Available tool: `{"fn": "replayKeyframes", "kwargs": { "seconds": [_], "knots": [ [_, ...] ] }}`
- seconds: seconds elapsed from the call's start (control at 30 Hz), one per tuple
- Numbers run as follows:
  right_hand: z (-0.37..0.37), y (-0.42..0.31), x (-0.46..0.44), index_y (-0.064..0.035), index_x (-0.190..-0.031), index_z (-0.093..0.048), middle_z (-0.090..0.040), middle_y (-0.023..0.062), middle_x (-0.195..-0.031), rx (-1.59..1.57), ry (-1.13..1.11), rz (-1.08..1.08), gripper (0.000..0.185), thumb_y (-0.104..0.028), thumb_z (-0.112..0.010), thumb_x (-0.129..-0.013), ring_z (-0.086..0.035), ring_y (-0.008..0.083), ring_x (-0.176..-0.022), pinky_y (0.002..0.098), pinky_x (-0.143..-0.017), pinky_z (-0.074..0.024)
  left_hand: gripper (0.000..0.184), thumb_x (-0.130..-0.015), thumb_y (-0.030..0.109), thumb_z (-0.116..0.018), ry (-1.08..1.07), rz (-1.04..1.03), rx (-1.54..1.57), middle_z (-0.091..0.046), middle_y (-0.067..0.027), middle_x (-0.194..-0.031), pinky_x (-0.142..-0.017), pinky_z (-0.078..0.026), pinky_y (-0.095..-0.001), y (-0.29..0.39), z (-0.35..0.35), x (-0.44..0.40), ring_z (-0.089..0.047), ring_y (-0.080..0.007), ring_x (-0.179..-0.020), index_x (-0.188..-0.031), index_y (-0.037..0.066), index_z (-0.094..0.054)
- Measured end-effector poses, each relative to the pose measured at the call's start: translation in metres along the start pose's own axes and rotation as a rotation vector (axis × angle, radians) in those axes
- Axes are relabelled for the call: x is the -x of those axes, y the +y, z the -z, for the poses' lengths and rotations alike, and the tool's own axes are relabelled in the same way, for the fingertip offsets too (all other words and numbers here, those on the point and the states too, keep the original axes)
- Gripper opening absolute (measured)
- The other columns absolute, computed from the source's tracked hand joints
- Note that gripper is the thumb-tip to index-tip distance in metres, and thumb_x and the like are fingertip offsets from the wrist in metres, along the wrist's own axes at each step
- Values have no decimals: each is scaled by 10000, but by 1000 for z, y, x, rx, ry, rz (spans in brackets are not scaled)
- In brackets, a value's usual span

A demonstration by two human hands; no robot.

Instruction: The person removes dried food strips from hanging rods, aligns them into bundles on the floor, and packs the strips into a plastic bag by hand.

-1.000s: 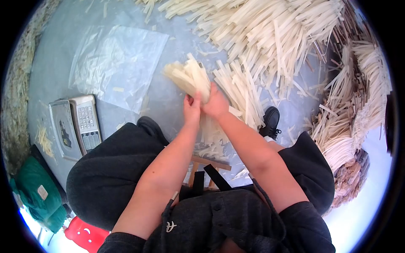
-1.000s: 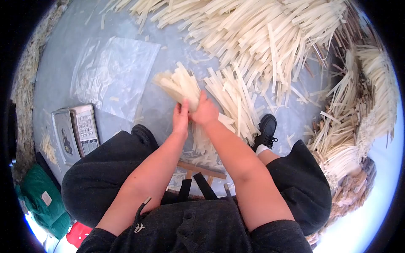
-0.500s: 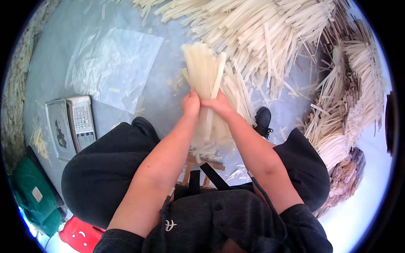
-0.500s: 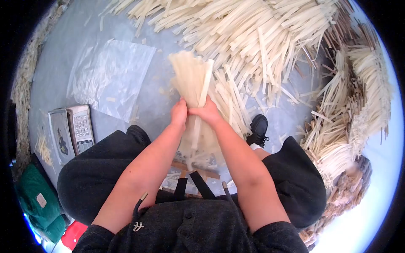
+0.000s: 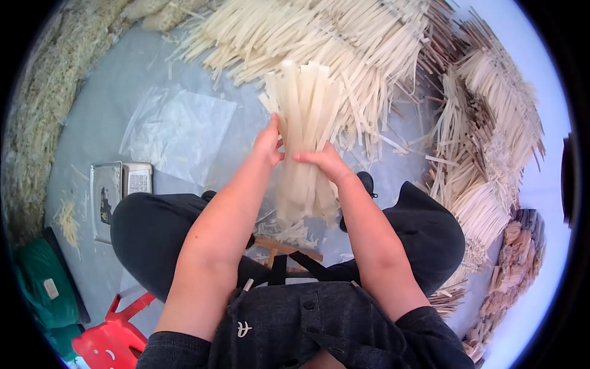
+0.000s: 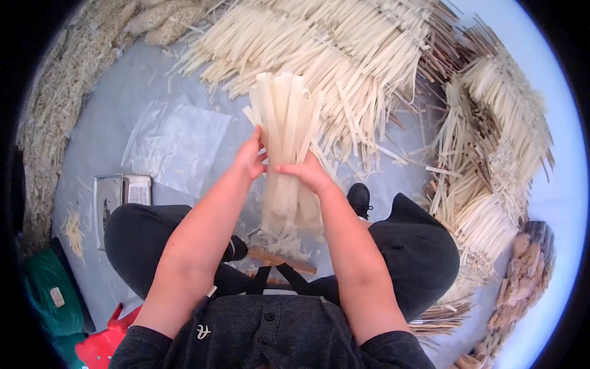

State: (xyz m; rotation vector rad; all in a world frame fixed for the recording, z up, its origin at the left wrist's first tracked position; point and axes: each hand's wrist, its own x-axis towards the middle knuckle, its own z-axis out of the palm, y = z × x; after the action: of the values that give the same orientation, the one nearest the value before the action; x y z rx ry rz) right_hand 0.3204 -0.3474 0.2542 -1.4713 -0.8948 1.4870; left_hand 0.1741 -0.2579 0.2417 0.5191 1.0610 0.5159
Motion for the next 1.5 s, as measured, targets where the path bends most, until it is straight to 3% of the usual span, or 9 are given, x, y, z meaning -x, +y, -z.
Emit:
{"fn": "replayKeyframes", "kwargs": {
  "seconds": [0.07,0.4,0.5,0.57,0.97,1.03,1.27,1.33,1.5],
  "knots": [
    [-2,-9,16,12,-1356,-462,-591,144,-1268,67,-10,65,830,-213,-834,-649,-568,262,-1168,376,-988,-452,653,-1002,576,-344,-103,-14,59,-324,-56,-1527,-1007,-331,-664,14,-5,17,-342,-298,-1352,-1465,116,-372],
    [-26,-88,73,5,-1346,-484,-610,129,-1243,5,-121,254,804,-224,-832,-658,-574,248,-1160,366,-994,-443,678,-991,628,-262,-367,-30,-36,-325,-71,-1526,-1044,-312,-652,74,-16,98,-363,-324,-1357,-1486,170,-331],
    [-25,-87,67,-1,-1349,-483,-602,128,-1257,81,-106,305,810,-234,-833,-658,-567,239,-1170,360,-1002,-436,680,-999,612,-238,-510,-94,64,-363,-100,-1505,-1075,-327,-597,69,-16,101,-380,-310,-1360,-1487,146,-329],
    [-22,-82,66,-5,-1350,-483,-597,128,-1264,115,-90,327,813,-239,-835,-655,-564,235,-1175,358,-1007,-432,660,-1016,574,-228,-553,-182,48,-420,-110,-1473,-1081,-391,-479,65,-24,102,-433,-278,-1337,-1491,122,-305],
    [-47,-72,52,4,-1410,-373,-532,162,-1340,113,17,287,948,-267,-848,-636,-520,263,-1239,361,-1044,-403,657,-1029,539,-227,-175,-262,49,-503,-143,-1395,-1059,-425,-405,63,-32,98,-514,-251,-1258,-1439,54,-393],
    [-50,-77,56,11,-1344,-477,-606,137,-1239,155,70,279,790,-209,-825,-670,-571,230,-1158,348,-985,-442,655,-1031,534,-218,-157,-261,93,-511,-145,-1385,-1057,-426,-408,58,-33,98,-520,-253,-1250,-1432,50,-403],
    [-48,-73,57,3,-1322,-494,-613,144,-1231,245,53,366,804,-269,-846,-653,-587,236,-1139,348,-978,-449,660,-1033,529,-206,-4,-224,81,-552,-153,-1335,-1034,-448,-403,51,-38,101,-555,-262,-1206,-1403,34,-440],
    [-46,-65,55,2,-1304,-512,-621,133,-1216,431,234,568,760,-253,-843,-671,-596,231,-1123,349,-970,-456,658,-1033,527,-217,-19,-225,63,-557,-156,-1326,-1027,-454,-397,50,-41,103,-562,-261,-1196,-1396,29,-445],
    [-32,-57,59,20,-1277,-534,-630,126,-1186,128,64,413,678,-174,-824,-695,-597,226,-1108,348,-963,-461,635,-1038,505,-260,-121,-262,46,-552,-158,-1329,-1028,-450,-385,45,-46,100,-555,-251,-1202,-1386,7,-445]
  ]
}}
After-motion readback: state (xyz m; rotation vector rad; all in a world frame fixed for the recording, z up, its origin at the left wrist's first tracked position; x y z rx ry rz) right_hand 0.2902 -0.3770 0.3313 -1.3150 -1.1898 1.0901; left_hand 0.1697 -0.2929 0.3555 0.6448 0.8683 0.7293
